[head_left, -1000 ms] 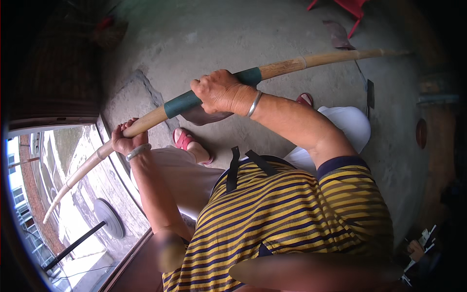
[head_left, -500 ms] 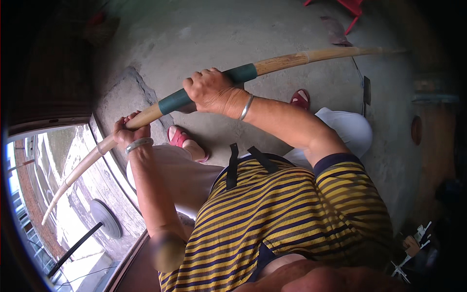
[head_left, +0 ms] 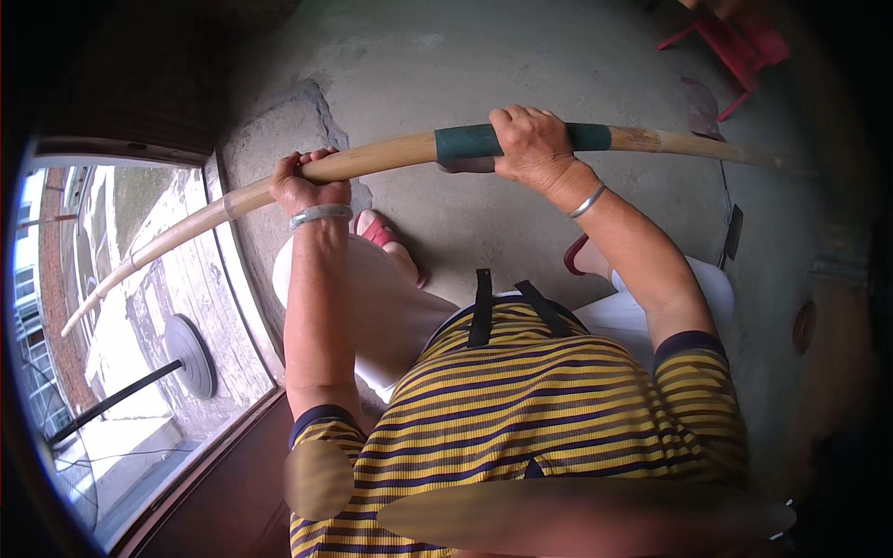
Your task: The person is sanding a long bamboo pole using a piece of sandpaper.
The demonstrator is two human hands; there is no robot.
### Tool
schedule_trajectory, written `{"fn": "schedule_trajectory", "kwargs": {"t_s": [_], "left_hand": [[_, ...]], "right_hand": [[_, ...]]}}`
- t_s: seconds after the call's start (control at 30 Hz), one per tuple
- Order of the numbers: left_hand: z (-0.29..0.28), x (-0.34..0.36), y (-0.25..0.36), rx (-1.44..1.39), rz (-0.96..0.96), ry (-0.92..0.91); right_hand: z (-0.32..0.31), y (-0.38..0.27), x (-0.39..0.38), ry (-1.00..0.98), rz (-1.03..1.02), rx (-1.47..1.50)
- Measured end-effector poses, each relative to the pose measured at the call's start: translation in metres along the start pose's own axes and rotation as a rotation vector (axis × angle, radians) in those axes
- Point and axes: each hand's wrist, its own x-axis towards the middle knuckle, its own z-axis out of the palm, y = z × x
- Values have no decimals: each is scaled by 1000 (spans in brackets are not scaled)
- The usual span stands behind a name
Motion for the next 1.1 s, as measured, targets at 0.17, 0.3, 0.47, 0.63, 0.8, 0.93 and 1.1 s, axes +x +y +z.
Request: {"fn": "schedule_trajectory", "kwargs": {"t_s": [0.17, 0.3, 0.47, 0.63, 0.8, 0.93, 1.1], "left_hand": [[3, -6, -32, -35, -149, 50], [9, -24, -53, 111, -205, 54], [-8, -30, -69, 500, -200, -95], [-24, -47, -71, 1178, -350, -754], [-16, -51, -97, 1358, -235, -1133], [21, -62, -82, 1336, -163, -1219], [16, -22, -98, 1481, 74, -1349]], "right_hand": [[2, -7, 4, -138, 44, 25], [-8, 24, -4, -263, 8, -6], [-6, 47, -1, -368, 33, -35], [34, 93, -6, -433, 49, -21], [51, 120, -13, -589, 86, 22], [44, 110, -1, -797, 114, 26], [47, 114, 6, -805, 200, 7]]}}
